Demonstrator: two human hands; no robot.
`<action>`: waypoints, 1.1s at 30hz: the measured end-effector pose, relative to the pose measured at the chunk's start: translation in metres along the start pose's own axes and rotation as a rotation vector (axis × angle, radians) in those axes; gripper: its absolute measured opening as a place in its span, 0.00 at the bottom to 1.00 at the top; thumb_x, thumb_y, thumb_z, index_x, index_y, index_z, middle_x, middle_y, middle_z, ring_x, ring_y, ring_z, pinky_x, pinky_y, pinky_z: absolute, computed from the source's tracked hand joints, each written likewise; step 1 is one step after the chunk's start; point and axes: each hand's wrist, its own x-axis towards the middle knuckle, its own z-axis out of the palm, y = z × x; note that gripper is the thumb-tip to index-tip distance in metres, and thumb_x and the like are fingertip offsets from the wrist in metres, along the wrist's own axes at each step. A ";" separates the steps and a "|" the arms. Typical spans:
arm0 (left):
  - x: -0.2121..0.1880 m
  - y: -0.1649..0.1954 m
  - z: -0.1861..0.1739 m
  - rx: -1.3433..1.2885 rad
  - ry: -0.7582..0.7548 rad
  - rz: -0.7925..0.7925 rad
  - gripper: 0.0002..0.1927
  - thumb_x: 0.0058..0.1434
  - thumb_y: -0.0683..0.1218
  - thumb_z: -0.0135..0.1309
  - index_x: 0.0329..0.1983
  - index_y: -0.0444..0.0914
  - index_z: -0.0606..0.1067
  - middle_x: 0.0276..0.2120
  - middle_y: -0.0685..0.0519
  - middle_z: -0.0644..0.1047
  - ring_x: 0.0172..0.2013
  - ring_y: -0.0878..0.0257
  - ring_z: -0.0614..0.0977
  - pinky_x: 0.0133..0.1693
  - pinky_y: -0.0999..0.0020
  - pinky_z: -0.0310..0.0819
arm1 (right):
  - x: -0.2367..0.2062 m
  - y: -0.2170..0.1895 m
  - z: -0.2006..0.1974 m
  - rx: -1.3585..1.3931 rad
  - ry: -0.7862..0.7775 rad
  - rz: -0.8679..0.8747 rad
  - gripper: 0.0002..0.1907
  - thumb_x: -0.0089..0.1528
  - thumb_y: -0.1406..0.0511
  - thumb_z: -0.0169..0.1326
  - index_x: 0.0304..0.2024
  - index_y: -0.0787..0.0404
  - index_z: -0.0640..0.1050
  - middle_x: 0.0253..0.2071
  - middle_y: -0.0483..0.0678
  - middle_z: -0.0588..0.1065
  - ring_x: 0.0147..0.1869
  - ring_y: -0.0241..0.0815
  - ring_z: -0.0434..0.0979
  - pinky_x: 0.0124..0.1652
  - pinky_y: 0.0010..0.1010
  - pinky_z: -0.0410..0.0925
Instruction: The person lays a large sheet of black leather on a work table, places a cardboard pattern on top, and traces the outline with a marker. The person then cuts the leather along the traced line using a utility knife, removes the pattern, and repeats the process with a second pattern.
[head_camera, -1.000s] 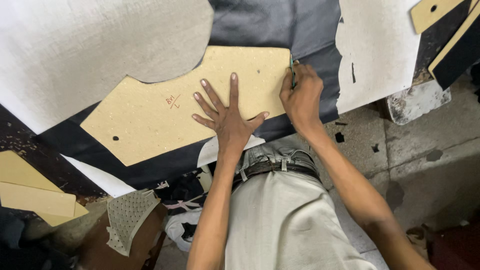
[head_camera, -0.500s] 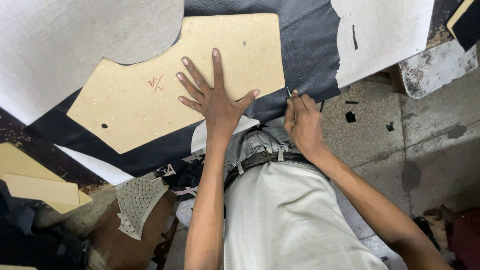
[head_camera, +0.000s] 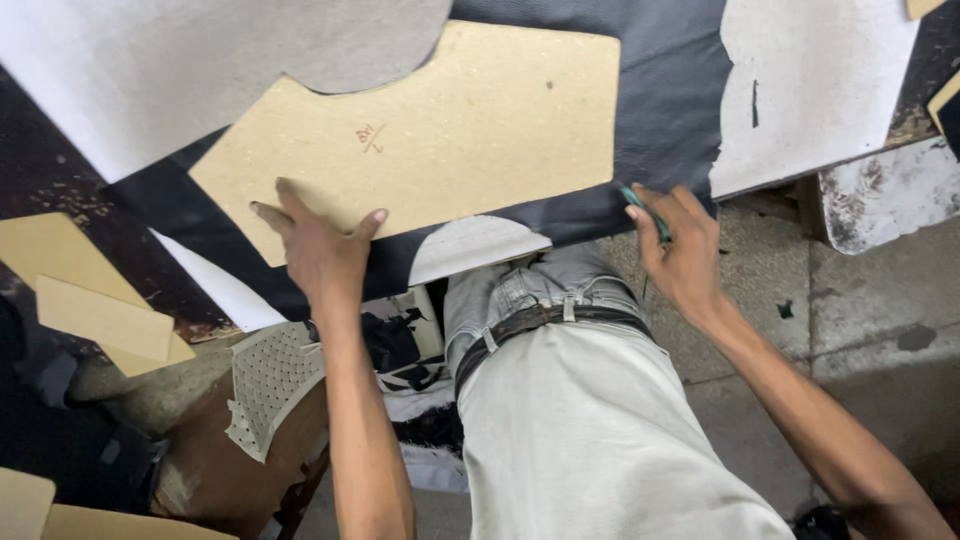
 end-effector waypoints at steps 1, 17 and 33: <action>0.011 0.000 -0.001 0.046 -0.023 -0.051 0.66 0.47 0.59 0.70 0.78 0.34 0.42 0.74 0.26 0.37 0.67 0.30 0.63 0.64 0.50 0.66 | 0.001 -0.013 0.008 0.019 -0.028 0.000 0.13 0.68 0.71 0.58 0.54 0.72 0.80 0.32 0.53 0.72 0.28 0.40 0.67 0.26 0.32 0.60; 0.077 -0.020 -0.012 0.734 0.133 0.183 0.26 0.60 0.44 0.53 0.51 0.20 0.59 0.57 0.09 0.60 0.46 0.30 0.80 0.33 0.66 0.81 | 0.040 -0.249 0.328 -0.111 -0.288 -0.890 0.29 0.47 0.74 0.56 0.53 0.68 0.76 0.37 0.52 0.72 0.42 0.51 0.75 0.38 0.37 0.71; 0.082 -0.039 -0.035 0.780 0.081 0.248 0.16 0.61 0.39 0.53 0.43 0.26 0.61 0.53 0.12 0.65 0.38 0.38 0.84 0.25 0.70 0.79 | 0.037 -0.280 0.349 -0.412 -0.416 -0.926 0.32 0.44 0.71 0.58 0.54 0.68 0.77 0.40 0.48 0.72 0.45 0.48 0.73 0.36 0.33 0.73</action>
